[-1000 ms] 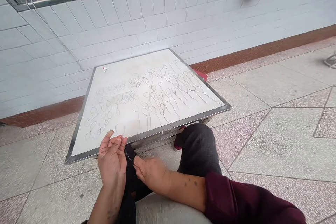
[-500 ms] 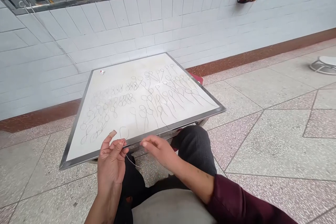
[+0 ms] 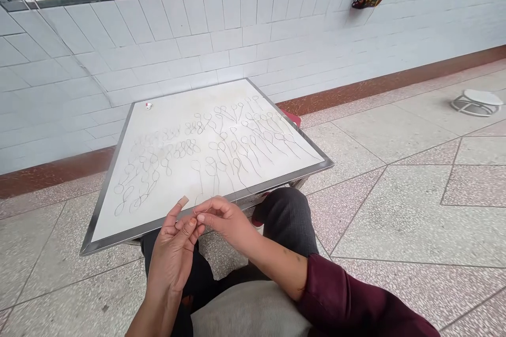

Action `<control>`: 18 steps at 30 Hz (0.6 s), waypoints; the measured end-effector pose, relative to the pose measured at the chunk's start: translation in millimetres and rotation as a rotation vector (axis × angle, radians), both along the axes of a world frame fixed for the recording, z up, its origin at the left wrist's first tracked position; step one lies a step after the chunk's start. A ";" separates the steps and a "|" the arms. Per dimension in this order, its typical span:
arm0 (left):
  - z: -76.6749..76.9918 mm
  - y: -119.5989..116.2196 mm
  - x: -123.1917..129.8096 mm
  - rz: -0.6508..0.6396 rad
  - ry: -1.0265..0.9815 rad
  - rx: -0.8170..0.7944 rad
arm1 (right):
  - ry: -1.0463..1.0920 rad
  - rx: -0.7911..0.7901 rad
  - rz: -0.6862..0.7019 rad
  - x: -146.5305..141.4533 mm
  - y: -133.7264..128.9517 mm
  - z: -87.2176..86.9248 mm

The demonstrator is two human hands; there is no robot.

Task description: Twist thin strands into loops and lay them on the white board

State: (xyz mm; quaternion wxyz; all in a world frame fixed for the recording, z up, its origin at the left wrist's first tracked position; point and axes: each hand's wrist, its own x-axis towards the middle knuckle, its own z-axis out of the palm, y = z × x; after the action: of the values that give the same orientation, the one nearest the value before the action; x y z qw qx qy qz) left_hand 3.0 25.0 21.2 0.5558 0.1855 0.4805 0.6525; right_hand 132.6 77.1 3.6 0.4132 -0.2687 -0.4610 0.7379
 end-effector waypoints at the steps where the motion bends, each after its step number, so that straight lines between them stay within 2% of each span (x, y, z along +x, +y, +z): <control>1: 0.5 -0.2 -0.2 -0.014 0.003 -0.005 | 0.001 -0.006 0.003 0.7 0.3 1.7; 9: -4.8 -0.6 -2.9 -0.007 0.023 -0.007 | -0.103 0.024 -0.009 1.3 1.7 3.0; 18: -10.4 0.8 -0.1 0.009 0.024 -0.027 | -0.122 0.013 -0.017 0.4 5.7 -1.3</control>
State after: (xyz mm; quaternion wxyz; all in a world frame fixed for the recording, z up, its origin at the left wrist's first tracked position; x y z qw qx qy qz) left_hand 3.0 25.8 10.7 0.5496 0.1836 0.4968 0.6460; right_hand 133.0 82.8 2.3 0.3924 -0.3144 -0.4879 0.7135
